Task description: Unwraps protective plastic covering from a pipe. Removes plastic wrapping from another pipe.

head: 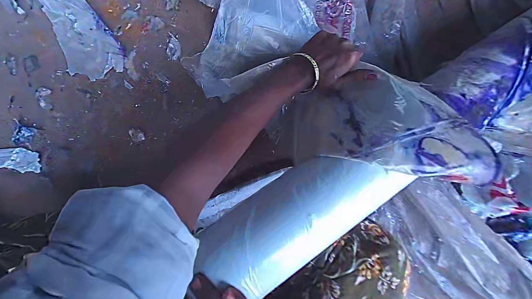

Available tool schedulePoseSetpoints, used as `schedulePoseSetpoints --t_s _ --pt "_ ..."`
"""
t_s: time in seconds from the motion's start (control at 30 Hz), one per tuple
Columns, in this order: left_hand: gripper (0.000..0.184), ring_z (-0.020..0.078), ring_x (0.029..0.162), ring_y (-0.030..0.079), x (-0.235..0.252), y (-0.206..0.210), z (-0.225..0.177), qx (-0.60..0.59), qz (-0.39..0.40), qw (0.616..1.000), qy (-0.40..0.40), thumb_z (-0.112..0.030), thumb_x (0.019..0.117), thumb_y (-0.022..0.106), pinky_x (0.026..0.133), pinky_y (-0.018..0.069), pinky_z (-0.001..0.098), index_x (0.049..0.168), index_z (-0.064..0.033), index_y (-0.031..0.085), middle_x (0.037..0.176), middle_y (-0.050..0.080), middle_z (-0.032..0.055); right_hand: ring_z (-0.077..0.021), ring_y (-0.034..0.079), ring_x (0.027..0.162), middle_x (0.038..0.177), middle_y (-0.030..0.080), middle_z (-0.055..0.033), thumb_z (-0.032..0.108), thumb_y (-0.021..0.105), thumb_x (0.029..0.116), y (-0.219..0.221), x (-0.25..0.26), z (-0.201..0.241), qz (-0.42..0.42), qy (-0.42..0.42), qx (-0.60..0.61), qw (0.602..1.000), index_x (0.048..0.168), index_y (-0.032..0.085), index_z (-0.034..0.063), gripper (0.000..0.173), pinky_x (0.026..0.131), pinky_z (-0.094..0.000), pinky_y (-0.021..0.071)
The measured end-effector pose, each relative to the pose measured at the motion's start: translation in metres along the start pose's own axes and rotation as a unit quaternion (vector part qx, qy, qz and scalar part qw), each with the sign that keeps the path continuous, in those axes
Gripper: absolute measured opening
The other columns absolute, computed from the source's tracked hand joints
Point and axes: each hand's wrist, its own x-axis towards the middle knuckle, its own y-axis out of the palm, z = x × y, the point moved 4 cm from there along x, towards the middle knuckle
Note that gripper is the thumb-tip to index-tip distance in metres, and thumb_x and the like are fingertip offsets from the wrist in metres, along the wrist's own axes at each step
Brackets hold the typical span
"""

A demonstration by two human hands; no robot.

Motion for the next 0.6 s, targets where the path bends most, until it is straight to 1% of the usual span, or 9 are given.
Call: schedulePoseSetpoints --t_s 0.07,0.13,0.23,0.33,0.37,0.43,0.47,0.53,0.6 --pt "0.063 0.0461 0.109 0.066 0.017 0.003 -0.001 0.005 0.015 1.000 0.010 -0.048 0.1083 0.041 0.094 0.0450 0.0609 0.114 0.0103 0.065 0.108 0.069 0.0296 -0.0115 0.066 0.095 0.091 0.075 0.0023 0.012 0.052 0.0965 0.001 0.000 0.000 0.005 -0.016 -0.065 0.998 0.092 0.078 0.0132 0.027 0.104 -0.0236 0.0409" --pt "0.065 0.0464 0.108 0.067 0.018 0.005 0.003 0.013 0.017 1.000 0.000 -0.049 0.1083 0.040 0.092 0.0463 0.0609 0.115 0.0103 0.065 0.108 0.069 0.0297 -0.0111 0.065 0.093 0.090 0.074 0.0022 0.012 0.051 0.0963 0.004 -0.003 0.000 -0.010 -0.009 -0.071 0.997 0.091 0.078 0.0127 0.027 0.103 -0.0223 0.0416" --pt "0.065 0.0470 0.105 0.067 0.009 -0.003 0.005 0.015 0.014 1.000 -0.017 -0.048 0.1087 0.040 0.088 0.0463 0.0610 0.111 0.0115 0.064 0.106 0.069 0.0302 -0.0102 0.058 0.110 0.097 0.070 0.0016 0.012 0.049 0.1008 0.008 -0.009 -0.005 -0.075 0.003 0.020 0.997 0.088 0.068 0.0116 0.023 0.112 -0.0224 0.0312" --pt "0.063 0.0456 0.106 0.067 -0.009 -0.020 0.012 -0.033 -0.016 0.996 -0.087 -0.048 0.1076 0.045 0.090 0.0476 0.0609 0.110 0.0114 0.064 0.108 0.068 0.0304 -0.0099 0.050 0.128 0.106 0.066 0.0042 0.025 0.038 0.1065 0.004 -0.001 -0.006 -0.054 -0.010 0.029 0.998 0.096 0.063 0.0166 0.028 0.121 -0.0250 0.0180" --pt "0.056 0.0454 0.109 0.065 -0.019 -0.032 0.015 -0.064 -0.047 0.988 -0.130 -0.044 0.1066 0.051 0.093 0.0480 0.0604 0.120 0.0093 0.063 0.114 0.066 0.0305 -0.0118 0.051 0.129 0.107 0.067 0.0040 0.028 0.036 0.1067 0.005 0.000 -0.007 -0.058 -0.018 0.026 0.998 0.097 0.064 0.0170 0.032 0.121 -0.0262 0.0180" --pt "0.058 0.0473 0.129 0.052 -0.053 -0.055 0.018 -0.097 -0.084 0.970 -0.205 -0.041 0.1023 0.062 0.104 0.0417 0.0613 0.140 0.0025 0.055 0.140 0.052 0.0302 -0.0139 0.053 0.127 0.105 0.070 0.0035 0.031 0.033 0.1062 0.006 0.001 -0.007 -0.061 -0.025 0.020 0.998 0.097 0.066 0.0179 0.036 0.121 -0.0272 0.0197" --pt "0.060 0.0476 0.132 0.049 -0.076 -0.066 0.015 -0.099 -0.090 0.965 -0.226 -0.041 0.1005 0.065 0.106 0.0402 0.0621 0.142 0.0012 0.055 0.143 0.050 0.0296 -0.0147 0.054 0.126 0.105 0.070 0.0029 0.032 0.032 0.1064 0.006 0.001 -0.008 -0.065 -0.027 0.023 0.997 0.097 0.066 0.0177 0.038 0.121 -0.0277 0.0207" --pt "0.055 0.0462 0.123 0.059 -0.129 -0.074 -0.003 -0.123 -0.066 0.957 -0.252 -0.039 0.0992 0.068 0.103 0.0440 0.0633 0.133 0.0039 0.062 0.130 0.061 0.0293 -0.0170 0.055 0.126 0.109 0.071 0.0013 0.034 0.030 0.1059 0.006 0.001 -0.007 -0.070 -0.031 0.028 0.997 0.097 0.066 0.0174 0.041 0.121 -0.0291 0.0232" --pt "0.051 0.0386 0.113 0.066 -0.175 -0.063 -0.029 -0.209 0.023 0.936 -0.280 -0.035 0.0983 0.071 0.102 0.0475 0.0567 0.128 0.0065 0.064 0.121 0.068 0.0269 -0.0194 0.057 0.124 0.109 0.073 0.0000 0.031 0.031 0.1030 0.007 0.002 -0.008 -0.081 -0.034 0.027 0.996 0.095 0.069 0.0164 0.041 0.119 -0.0302 0.0260"
